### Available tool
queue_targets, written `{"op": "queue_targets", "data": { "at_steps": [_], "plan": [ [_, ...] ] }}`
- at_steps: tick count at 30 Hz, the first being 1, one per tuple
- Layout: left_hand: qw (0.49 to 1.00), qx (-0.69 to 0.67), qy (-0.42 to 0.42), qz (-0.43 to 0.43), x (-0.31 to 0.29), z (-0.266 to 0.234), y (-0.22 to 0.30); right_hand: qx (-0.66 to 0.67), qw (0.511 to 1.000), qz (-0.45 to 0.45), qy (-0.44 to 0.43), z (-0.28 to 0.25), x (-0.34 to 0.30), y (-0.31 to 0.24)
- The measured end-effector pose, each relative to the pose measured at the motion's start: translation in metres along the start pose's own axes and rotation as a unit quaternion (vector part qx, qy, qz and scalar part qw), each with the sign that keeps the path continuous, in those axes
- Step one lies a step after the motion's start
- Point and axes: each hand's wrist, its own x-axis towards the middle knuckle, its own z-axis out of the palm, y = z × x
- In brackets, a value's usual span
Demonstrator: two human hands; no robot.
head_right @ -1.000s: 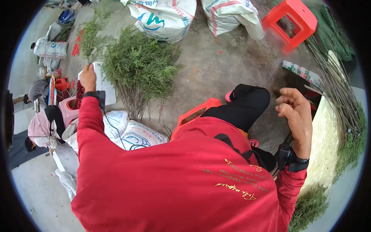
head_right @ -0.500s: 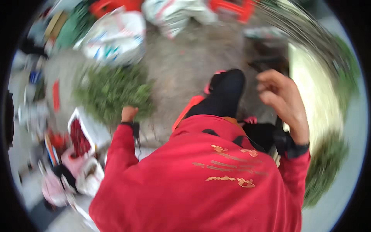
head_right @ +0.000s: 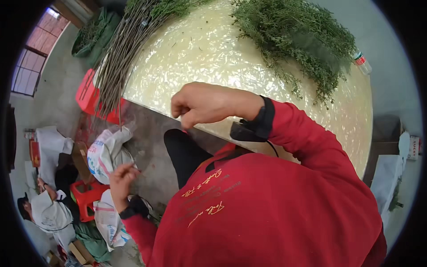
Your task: Bundling green foliage stems together at a workshop table.
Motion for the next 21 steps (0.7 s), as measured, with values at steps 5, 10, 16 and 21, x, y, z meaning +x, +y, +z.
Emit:
{"op": "queue_targets", "data": {
  "at_steps": [5, 10, 16, 21],
  "plan": [
    [0.943, 0.203, 0.177, 0.198, 0.09, 0.033, 0.095, 0.012, 0.999, 0.008, 0.051, -0.019, -0.027, 0.017],
    [0.757, 0.494, 0.235, 0.356, 0.199, 0.018, 0.093, 0.032, 0.997, -0.002, 0.067, -0.024, -0.043, 0.009],
    [0.75, 0.586, 0.261, 0.16, 0.259, 0.04, 0.08, 0.028, 0.995, 0.005, 0.099, -0.033, -0.065, 0.008],
    [0.708, 0.631, 0.269, 0.168, 0.264, 0.048, 0.075, 0.018, 0.992, 0.026, 0.126, -0.035, -0.078, 0.018]
  ]
}}
